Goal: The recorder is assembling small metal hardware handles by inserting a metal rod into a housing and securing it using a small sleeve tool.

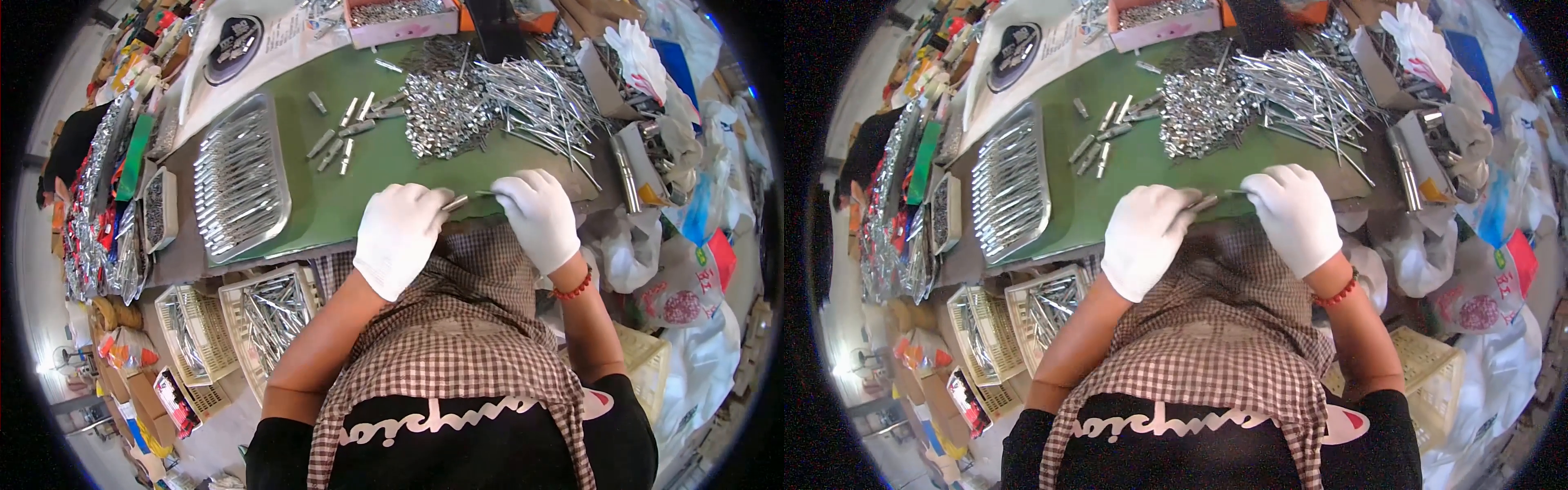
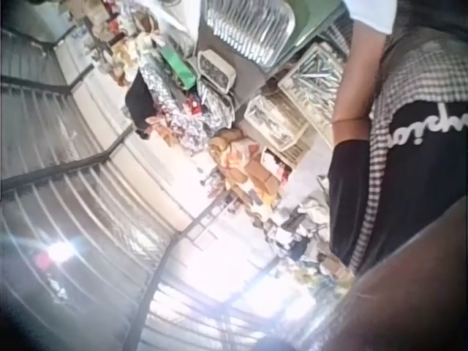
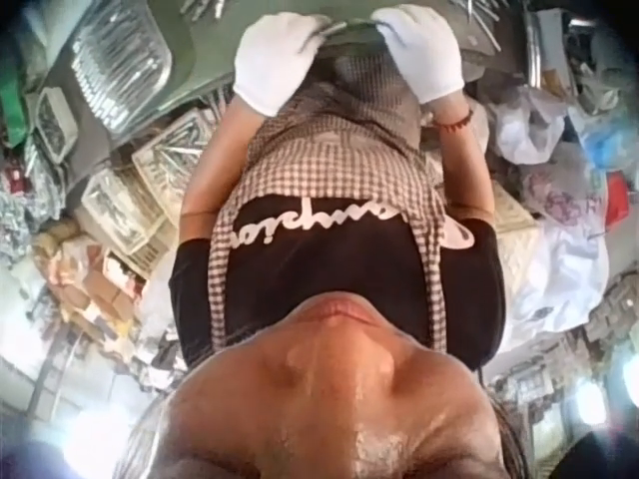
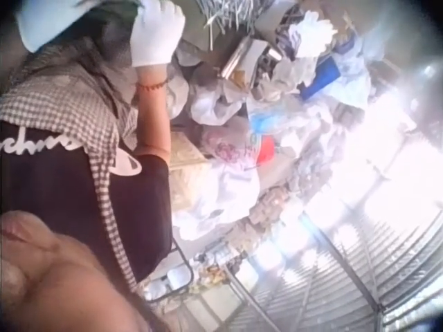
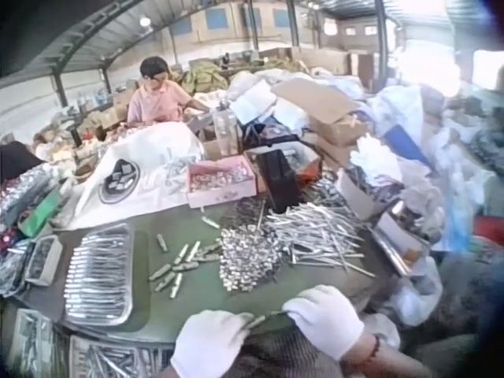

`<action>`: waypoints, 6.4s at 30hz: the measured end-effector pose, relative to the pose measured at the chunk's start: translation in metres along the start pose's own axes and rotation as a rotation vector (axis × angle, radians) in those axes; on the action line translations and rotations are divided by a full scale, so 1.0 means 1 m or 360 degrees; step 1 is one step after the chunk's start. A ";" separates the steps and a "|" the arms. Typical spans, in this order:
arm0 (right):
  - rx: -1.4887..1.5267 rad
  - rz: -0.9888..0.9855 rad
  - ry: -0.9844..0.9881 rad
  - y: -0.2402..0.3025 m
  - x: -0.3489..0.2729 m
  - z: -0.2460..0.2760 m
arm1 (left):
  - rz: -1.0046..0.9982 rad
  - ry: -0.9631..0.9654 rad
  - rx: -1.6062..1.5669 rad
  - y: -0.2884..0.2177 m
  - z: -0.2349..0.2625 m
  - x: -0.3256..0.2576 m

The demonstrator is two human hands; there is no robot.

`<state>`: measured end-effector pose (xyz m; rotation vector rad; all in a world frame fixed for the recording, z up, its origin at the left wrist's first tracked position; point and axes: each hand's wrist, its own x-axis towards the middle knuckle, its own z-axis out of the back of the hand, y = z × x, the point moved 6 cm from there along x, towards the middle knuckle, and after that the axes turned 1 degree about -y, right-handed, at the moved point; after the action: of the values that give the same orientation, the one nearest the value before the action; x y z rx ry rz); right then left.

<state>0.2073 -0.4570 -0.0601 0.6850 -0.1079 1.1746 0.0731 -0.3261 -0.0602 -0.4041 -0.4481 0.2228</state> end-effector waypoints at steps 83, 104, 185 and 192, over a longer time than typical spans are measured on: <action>-0.1353 -0.1026 -0.0117 -0.118 -0.045 0.090 | 0.0135 -0.0256 0.0059 -0.009 -0.016 -0.003; -0.0523 -0.0491 0.0589 0.033 -0.041 0.000 | 0.0147 -0.0184 0.0118 -0.007 -0.020 -0.003; -0.1217 -0.0674 0.0020 -0.098 -0.028 0.060 | 0.0159 0.0090 -0.0291 0.033 0.050 0.014; -0.1319 -0.0405 0.0023 -0.114 0.016 0.043 | 0.0027 -0.0069 -0.0302 0.016 0.014 0.004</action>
<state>0.3249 -0.4910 -0.0689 -0.0455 -0.4531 0.7851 0.0680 -0.3062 -0.0541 -0.5897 -0.5106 0.2067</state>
